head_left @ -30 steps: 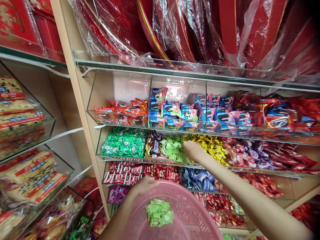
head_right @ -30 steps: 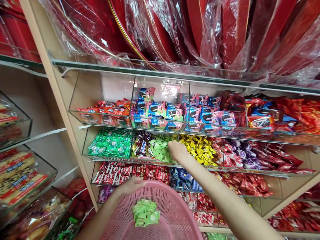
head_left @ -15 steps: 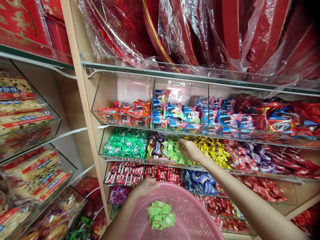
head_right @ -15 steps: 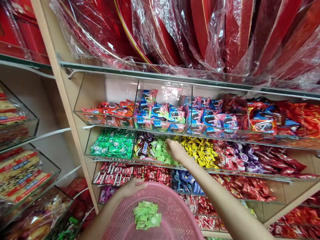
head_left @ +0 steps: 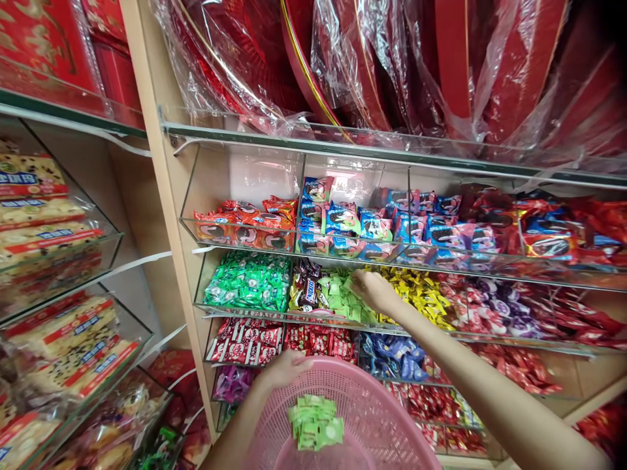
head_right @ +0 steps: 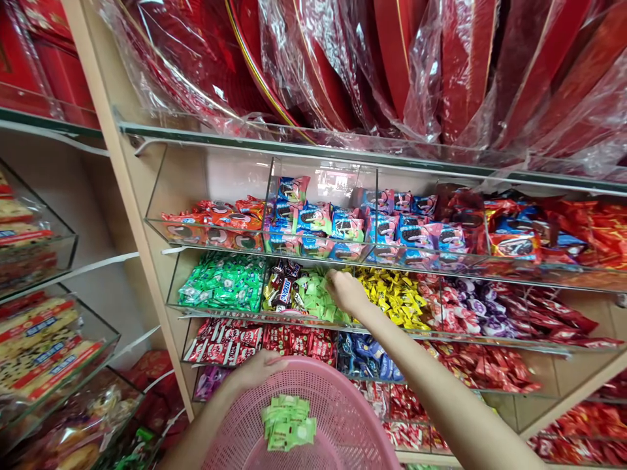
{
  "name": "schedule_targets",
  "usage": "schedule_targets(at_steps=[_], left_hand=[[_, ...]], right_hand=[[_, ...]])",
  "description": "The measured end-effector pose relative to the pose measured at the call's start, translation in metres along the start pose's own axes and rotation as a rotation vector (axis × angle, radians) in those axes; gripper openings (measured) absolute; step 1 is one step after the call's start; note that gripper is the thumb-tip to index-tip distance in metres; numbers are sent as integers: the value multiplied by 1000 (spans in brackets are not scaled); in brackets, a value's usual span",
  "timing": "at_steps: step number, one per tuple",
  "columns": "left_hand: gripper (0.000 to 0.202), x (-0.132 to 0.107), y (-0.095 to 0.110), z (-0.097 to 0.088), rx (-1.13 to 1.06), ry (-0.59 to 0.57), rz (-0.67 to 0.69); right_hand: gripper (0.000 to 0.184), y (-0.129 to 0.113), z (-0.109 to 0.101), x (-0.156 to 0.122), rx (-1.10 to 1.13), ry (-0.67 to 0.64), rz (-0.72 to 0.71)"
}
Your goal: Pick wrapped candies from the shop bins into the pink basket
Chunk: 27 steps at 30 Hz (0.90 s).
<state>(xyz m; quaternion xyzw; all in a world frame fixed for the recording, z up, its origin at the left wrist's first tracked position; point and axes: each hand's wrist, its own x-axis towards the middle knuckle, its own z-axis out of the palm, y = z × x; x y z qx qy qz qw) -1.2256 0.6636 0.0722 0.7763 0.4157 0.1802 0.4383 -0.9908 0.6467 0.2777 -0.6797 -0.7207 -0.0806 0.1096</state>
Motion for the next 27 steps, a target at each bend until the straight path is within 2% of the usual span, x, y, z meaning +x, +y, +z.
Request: schedule_targets(at_steps=[2, 8, 18, 23, 27], left_hand=[[54, 0, 0, 0, 5, -4, 5], [53, 3, 4, 0, 32, -5, 12], [53, -4, 14, -4, -3, -11, 16], [52, -6, 15, -6, 23, 0, 35], [51, -7, 16, -7, 42, -17, 46]], right_hand=[[19, -1, -1, 1, 37, 21, 54], [17, -10, 8, 2, -3, -97, 151], [24, -29, 9, 6, -96, -244, 127], [24, -29, 10, 4, -117, -227, 117], [18, -25, 11, -3, -130, -133, 111]])
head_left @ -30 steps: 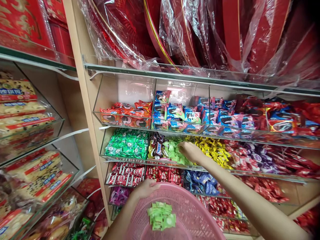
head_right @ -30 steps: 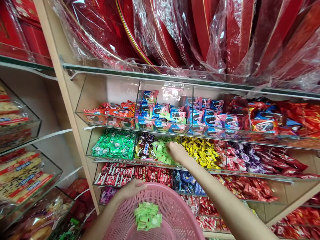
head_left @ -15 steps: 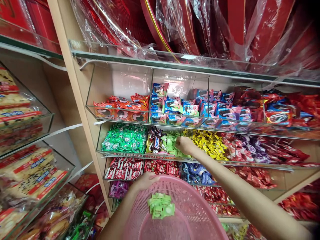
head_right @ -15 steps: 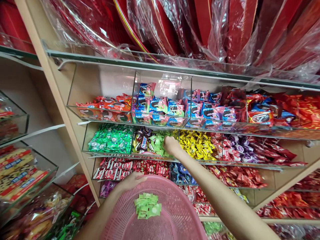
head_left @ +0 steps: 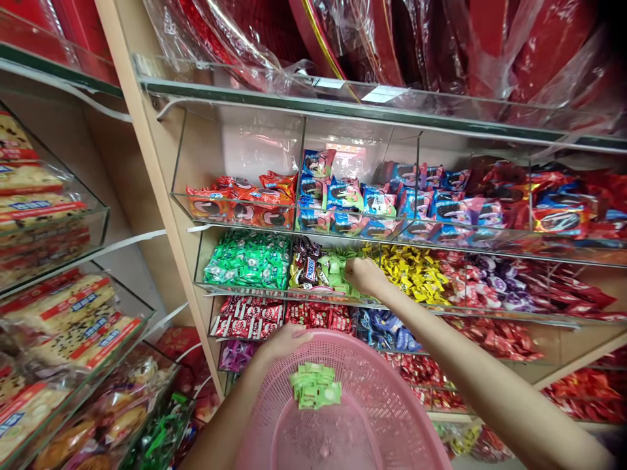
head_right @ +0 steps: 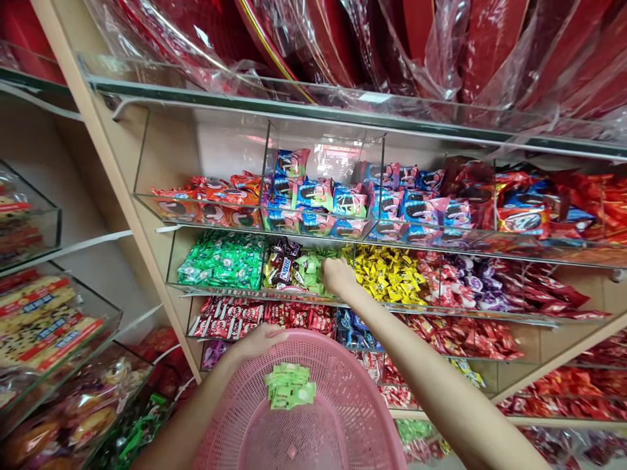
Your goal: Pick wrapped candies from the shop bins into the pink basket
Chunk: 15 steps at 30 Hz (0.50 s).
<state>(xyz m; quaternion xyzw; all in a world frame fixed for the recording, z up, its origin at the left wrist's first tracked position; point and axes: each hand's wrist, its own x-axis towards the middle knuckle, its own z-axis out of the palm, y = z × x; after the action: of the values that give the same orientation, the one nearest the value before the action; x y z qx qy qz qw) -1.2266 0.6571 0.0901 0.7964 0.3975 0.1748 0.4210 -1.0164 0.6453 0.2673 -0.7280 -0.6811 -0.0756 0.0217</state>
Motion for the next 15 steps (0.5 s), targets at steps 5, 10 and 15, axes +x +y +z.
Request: schedule_targets(at_steps=[5, 10, 15], left_hand=[[53, 1, 3, 0, 46, -4, -15], [52, 2, 4, 1, 32, -15, -11], [52, 2, 3, 2, -24, -17, -35]], right_hand=[[18, 0, 12, -8, 26, 137, -81], [17, 8, 16, -9, 203, 242, -130], [24, 10, 0, -42, 439, 441, -310]])
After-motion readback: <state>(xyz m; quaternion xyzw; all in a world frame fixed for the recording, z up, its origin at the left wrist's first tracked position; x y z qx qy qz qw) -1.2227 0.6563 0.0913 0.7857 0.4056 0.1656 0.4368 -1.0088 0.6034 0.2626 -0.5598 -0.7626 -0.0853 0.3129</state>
